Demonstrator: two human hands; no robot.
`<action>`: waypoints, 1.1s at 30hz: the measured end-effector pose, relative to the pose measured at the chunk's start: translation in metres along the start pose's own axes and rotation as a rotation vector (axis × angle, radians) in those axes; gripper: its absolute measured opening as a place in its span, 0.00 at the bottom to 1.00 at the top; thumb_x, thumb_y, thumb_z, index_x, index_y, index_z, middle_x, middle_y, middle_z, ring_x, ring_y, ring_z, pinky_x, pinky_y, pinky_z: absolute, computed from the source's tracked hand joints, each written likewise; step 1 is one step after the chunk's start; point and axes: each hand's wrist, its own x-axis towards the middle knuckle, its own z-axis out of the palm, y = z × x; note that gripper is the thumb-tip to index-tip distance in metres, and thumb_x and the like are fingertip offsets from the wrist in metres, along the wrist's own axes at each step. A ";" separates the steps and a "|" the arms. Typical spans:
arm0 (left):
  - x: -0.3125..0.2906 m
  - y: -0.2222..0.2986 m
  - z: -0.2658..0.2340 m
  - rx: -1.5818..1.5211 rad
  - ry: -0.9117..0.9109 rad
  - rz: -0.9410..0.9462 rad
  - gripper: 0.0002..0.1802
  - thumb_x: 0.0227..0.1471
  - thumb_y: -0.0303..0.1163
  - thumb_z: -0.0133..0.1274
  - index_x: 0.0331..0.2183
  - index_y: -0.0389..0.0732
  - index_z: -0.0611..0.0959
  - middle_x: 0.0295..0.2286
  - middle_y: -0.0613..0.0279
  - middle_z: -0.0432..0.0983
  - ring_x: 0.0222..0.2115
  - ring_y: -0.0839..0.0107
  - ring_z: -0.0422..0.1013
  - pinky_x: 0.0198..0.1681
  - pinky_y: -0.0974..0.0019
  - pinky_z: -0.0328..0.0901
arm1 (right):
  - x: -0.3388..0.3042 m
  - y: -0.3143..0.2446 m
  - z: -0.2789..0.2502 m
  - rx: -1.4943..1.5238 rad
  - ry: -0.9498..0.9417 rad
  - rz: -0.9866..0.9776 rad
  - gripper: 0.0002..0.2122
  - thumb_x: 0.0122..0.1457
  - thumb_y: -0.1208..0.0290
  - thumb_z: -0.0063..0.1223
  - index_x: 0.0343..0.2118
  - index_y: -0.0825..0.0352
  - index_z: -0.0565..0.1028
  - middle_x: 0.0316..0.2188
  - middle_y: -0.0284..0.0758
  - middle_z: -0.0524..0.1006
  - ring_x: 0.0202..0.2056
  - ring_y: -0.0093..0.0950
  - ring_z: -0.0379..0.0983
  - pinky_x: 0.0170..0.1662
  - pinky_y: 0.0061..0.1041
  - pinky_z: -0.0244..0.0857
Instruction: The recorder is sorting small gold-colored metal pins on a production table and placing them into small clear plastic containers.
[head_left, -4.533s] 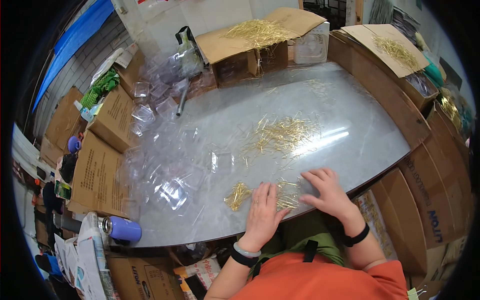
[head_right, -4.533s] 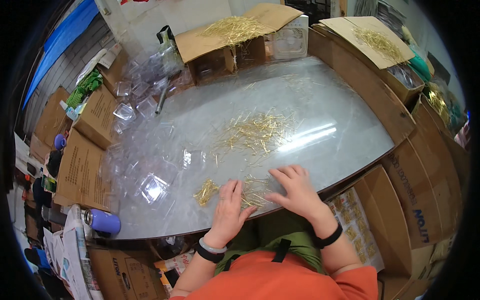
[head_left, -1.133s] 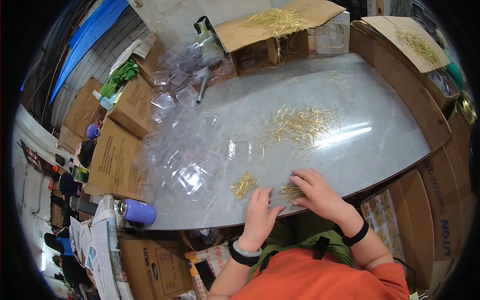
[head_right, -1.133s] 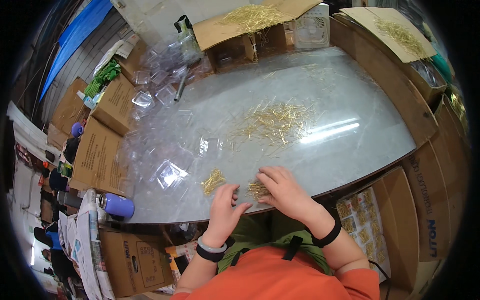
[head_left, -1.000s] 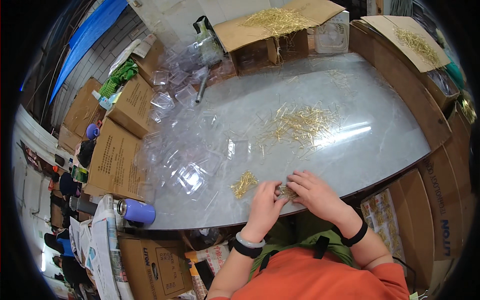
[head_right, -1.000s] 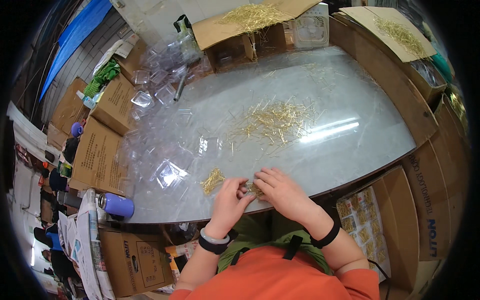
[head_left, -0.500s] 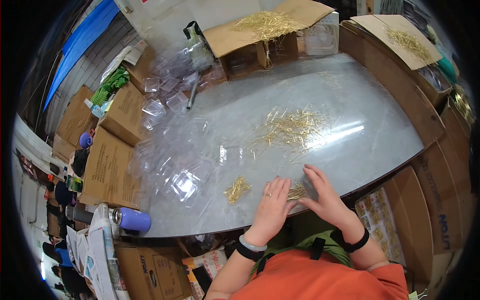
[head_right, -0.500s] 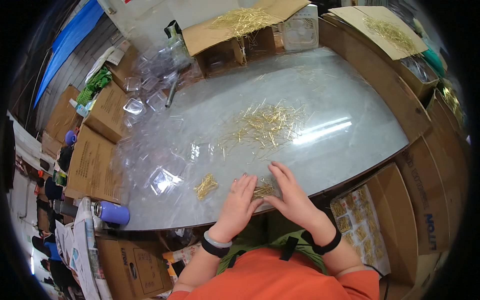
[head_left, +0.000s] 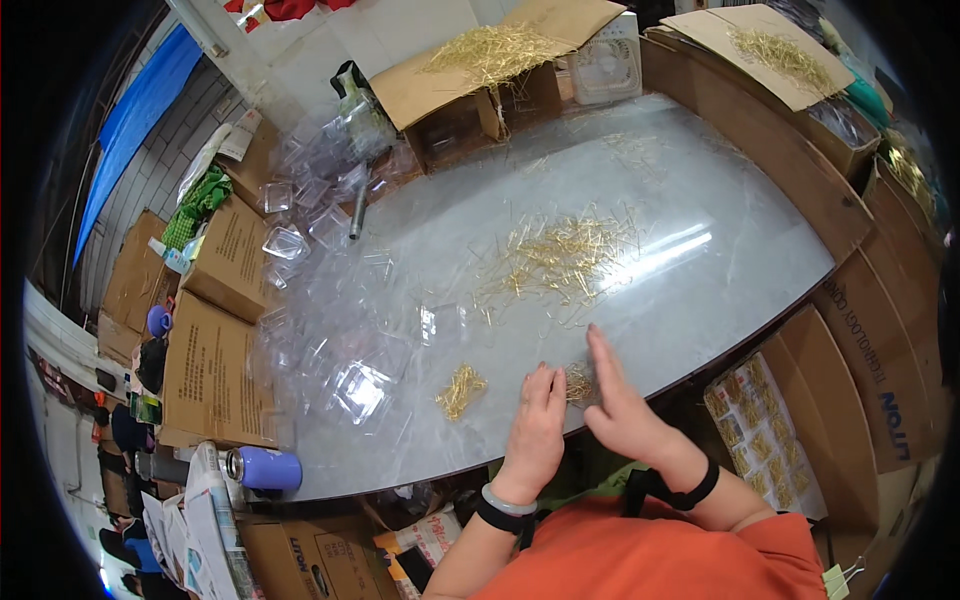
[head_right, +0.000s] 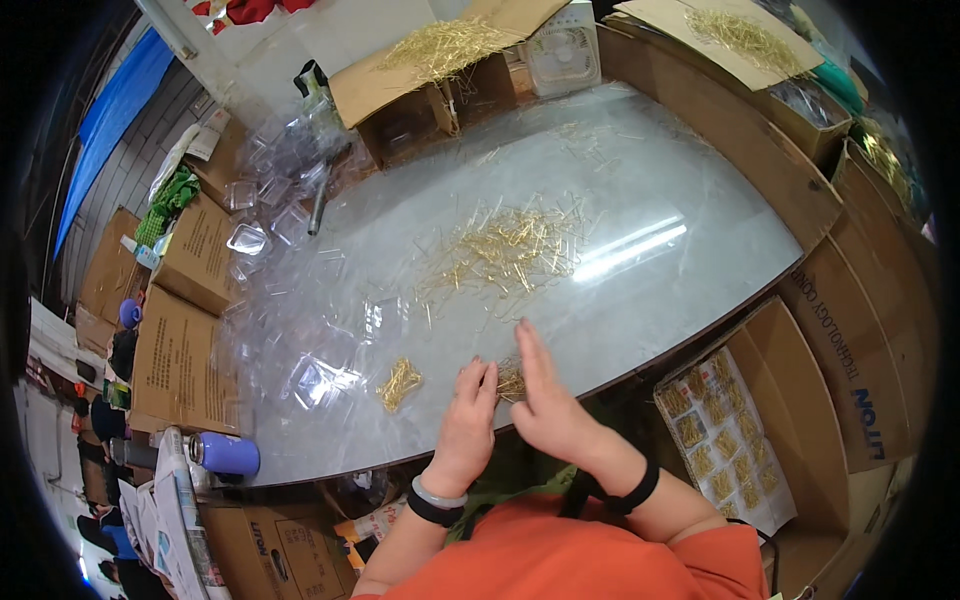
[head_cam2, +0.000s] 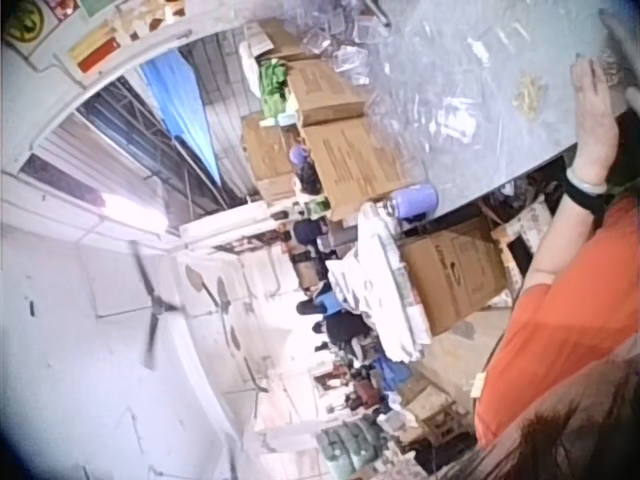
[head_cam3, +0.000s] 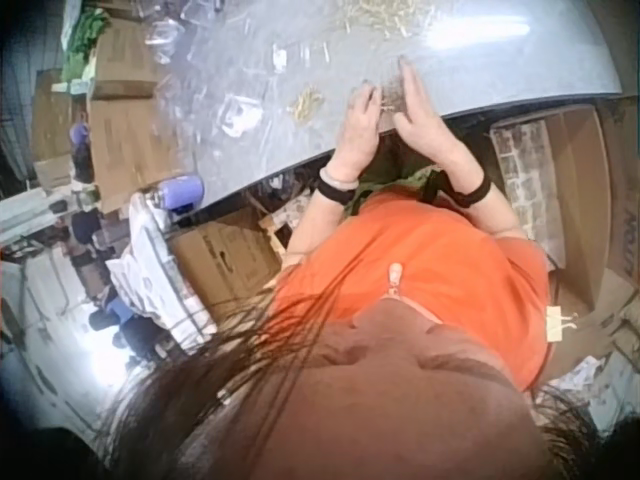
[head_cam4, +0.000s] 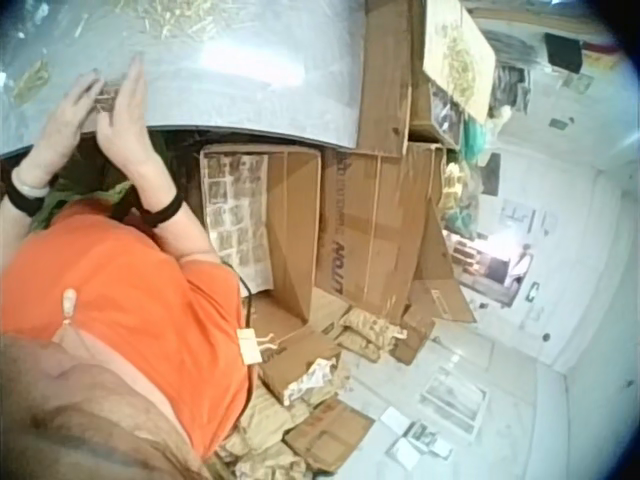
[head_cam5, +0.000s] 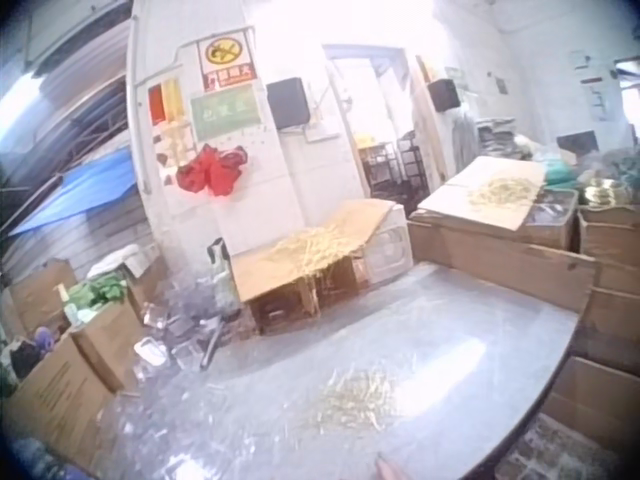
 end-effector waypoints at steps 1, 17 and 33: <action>0.000 0.001 -0.001 -0.007 0.014 -0.003 0.30 0.54 0.16 0.44 0.60 0.25 0.68 0.56 0.36 0.64 0.60 0.37 0.61 0.67 0.46 0.57 | 0.002 0.002 -0.010 -0.051 -0.082 -0.049 0.41 0.52 0.81 0.55 0.68 0.78 0.48 0.70 0.60 0.48 0.72 0.53 0.42 0.74 0.43 0.41; -0.001 0.001 0.004 0.015 0.065 0.040 0.27 0.54 0.17 0.47 0.57 0.22 0.69 0.54 0.37 0.65 0.59 0.38 0.62 0.65 0.45 0.59 | -0.008 -0.012 0.008 -0.330 -0.010 -0.069 0.28 0.59 0.85 0.50 0.63 0.81 0.57 0.65 0.62 0.55 0.67 0.61 0.50 0.70 0.49 0.51; -0.005 0.009 0.010 -0.250 0.249 -0.224 0.14 0.57 0.18 0.53 0.46 0.28 0.76 0.54 0.35 0.68 0.54 0.39 0.69 0.54 0.50 0.69 | 0.002 -0.005 0.012 -0.618 -0.003 -0.286 0.20 0.55 0.77 0.52 0.53 0.74 0.74 0.56 0.45 0.73 0.59 0.44 0.69 0.62 0.41 0.65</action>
